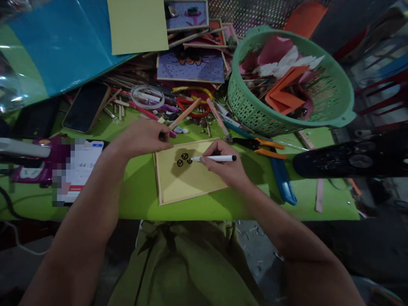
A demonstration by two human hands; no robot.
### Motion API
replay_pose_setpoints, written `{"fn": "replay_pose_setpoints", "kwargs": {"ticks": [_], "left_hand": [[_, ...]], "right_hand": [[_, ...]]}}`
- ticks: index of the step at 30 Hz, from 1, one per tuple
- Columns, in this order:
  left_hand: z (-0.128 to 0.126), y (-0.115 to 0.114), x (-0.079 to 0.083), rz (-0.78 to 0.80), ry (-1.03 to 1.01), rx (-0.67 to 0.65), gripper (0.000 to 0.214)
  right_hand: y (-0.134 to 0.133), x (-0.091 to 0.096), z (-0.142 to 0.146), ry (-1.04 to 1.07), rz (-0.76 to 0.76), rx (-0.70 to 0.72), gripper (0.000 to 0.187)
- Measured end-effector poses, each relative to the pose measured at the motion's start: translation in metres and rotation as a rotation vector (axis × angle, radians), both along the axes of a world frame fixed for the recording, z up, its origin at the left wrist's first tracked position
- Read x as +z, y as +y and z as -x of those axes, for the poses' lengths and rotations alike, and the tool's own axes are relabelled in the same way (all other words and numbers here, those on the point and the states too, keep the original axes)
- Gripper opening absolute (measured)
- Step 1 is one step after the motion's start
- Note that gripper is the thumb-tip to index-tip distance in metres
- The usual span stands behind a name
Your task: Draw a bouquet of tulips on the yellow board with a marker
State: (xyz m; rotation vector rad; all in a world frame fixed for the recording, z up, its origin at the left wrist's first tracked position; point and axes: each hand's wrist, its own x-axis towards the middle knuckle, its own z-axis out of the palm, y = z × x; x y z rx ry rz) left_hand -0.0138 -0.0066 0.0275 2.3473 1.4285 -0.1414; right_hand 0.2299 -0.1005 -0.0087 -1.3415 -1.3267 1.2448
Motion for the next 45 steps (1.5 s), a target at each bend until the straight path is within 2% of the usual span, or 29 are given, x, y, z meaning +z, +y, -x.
{"fn": "replay_pose_setpoints", "kwargs": {"ticks": [20,32,45], "left_hand": [[0.0025,0.0015,-0.0054,-0.051,-0.051,-0.007,0.024],[0.0000,0.0003,-0.0001,0.003,-0.025,0.025,0.023],[0.0023,0.0012,-0.0031,0.016,-0.049,0.029,0.022]], "right_hand": [[0.0001,-0.0008,0.0020,-0.056,-0.013,0.038,0.051],[0.0001,-0.0053,-0.0006,-0.053,-0.022,0.072,0.047],[-0.0002,-0.0047,0.0022,-0.046,-0.043,0.062,0.048]]}}
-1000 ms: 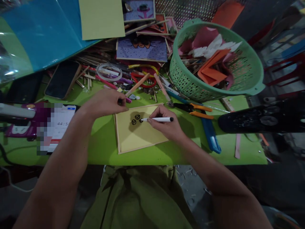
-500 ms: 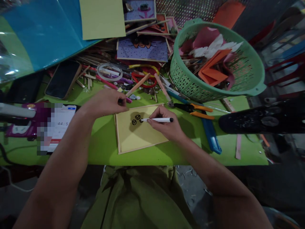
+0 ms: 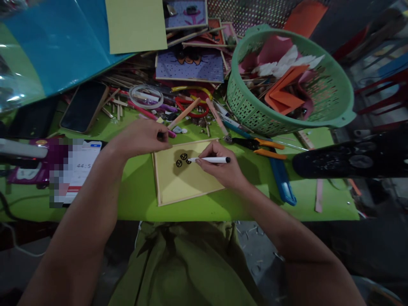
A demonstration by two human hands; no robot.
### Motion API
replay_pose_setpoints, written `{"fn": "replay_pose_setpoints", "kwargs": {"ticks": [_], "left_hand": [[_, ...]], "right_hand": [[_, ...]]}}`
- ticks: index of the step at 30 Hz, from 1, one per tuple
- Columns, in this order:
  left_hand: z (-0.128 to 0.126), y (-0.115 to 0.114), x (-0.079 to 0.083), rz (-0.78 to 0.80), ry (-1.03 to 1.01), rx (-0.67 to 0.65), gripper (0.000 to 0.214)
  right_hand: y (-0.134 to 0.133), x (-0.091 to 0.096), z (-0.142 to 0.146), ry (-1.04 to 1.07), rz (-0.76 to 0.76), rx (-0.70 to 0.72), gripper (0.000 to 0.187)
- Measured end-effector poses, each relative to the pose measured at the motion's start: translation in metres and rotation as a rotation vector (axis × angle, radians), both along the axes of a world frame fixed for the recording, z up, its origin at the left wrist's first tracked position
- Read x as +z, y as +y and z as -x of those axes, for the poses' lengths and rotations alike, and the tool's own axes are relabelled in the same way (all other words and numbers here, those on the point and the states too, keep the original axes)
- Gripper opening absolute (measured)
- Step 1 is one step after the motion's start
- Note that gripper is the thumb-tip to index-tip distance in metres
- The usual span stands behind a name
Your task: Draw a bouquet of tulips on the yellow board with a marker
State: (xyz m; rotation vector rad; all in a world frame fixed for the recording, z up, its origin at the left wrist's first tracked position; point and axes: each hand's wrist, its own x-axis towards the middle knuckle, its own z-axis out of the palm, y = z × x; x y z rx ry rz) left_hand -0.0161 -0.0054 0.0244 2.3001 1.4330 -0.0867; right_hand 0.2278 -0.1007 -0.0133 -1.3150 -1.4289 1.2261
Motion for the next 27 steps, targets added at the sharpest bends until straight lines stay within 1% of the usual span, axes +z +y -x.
{"fn": "replay_pose_setpoints", "kwargs": {"ticks": [3,8,11,27], "left_hand": [[-0.0004,-0.0003,0.0015,0.022,-0.002,0.015,0.023],[-0.0008,0.0001,0.0017,0.015,0.042,0.006,0.026],[-0.0007,0.0000,0.0016,0.013,0.036,0.007,0.027],[0.0005,0.0004,0.0005,0.007,-0.004,-0.003,0.021]], "right_hand": [[0.0003,-0.0009,0.0001,0.007,0.000,-0.006,0.049],[0.0006,-0.0017,0.0009,0.018,0.002,-0.030,0.049],[0.0006,-0.0017,0.0017,0.018,0.003,-0.030,0.049],[0.0005,0.0009,0.0013,-0.006,0.010,-0.039,0.048]]}}
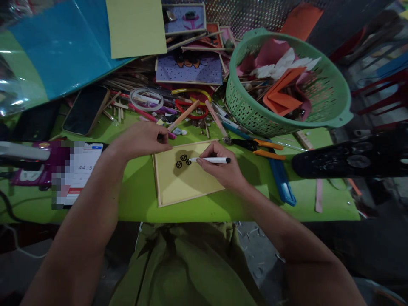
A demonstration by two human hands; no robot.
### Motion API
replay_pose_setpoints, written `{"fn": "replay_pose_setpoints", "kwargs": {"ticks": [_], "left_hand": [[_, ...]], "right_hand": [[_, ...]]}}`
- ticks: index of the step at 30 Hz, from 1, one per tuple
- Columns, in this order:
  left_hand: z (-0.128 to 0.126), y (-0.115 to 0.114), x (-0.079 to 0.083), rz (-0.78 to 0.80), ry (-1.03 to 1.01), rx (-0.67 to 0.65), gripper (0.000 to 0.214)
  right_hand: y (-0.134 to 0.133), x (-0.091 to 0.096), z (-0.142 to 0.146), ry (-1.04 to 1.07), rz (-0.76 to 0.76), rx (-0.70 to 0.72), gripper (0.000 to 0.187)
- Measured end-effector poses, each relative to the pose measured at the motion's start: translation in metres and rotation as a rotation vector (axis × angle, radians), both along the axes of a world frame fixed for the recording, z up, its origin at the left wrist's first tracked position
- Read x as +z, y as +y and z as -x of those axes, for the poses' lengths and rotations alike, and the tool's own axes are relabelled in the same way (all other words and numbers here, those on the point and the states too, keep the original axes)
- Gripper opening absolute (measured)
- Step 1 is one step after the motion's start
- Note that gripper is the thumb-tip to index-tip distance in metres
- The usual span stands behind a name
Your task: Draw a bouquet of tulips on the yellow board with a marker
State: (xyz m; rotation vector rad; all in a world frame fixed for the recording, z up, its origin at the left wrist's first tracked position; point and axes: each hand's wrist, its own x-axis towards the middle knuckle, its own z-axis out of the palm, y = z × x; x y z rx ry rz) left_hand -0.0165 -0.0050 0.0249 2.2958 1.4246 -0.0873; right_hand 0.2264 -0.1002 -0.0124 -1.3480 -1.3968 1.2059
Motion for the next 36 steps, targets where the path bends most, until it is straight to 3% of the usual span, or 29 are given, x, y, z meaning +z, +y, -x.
{"fn": "replay_pose_setpoints", "kwargs": {"ticks": [36], "left_hand": [[-0.0004,-0.0003,0.0007,-0.012,-0.012,-0.010,0.022]], "right_hand": [[0.0005,0.0010,-0.0002,0.005,0.020,-0.022,0.056]]}}
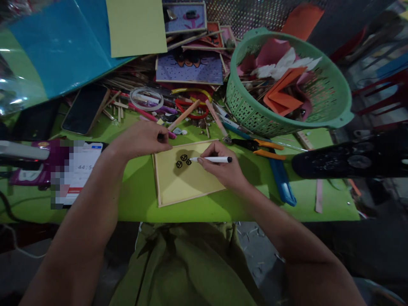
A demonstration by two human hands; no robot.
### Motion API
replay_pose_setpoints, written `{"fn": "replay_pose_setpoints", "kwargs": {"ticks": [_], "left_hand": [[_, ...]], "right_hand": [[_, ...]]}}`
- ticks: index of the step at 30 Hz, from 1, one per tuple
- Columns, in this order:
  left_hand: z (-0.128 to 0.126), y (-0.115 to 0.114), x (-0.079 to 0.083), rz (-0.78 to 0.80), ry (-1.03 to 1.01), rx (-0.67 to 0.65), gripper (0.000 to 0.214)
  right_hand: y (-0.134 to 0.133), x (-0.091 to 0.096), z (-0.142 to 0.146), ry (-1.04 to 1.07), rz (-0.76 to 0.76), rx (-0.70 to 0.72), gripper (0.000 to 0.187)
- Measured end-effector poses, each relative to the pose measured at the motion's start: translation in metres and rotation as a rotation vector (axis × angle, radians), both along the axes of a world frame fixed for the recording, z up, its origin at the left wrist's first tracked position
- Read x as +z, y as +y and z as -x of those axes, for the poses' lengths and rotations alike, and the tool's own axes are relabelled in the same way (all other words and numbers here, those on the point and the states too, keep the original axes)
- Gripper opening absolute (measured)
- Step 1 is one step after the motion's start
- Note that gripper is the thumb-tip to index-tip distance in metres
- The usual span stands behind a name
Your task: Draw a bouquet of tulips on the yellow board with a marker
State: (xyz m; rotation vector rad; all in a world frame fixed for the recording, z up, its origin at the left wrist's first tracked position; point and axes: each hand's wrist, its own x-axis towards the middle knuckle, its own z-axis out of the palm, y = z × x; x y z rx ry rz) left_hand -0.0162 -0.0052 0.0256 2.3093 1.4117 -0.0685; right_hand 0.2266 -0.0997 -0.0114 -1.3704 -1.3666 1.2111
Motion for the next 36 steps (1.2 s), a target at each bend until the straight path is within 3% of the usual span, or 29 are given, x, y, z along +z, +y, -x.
{"fn": "replay_pose_setpoints", "kwargs": {"ticks": [20,36], "left_hand": [[0.0023,0.0012,-0.0031,-0.002,-0.003,-0.016,0.027],[-0.0006,0.0016,-0.0019,-0.003,0.041,-0.007,0.023]], "right_hand": [[-0.0014,-0.0008,-0.0009,-0.009,-0.002,-0.024,0.049],[-0.0018,-0.0024,-0.0013,0.001,-0.006,0.052,0.051]]}}
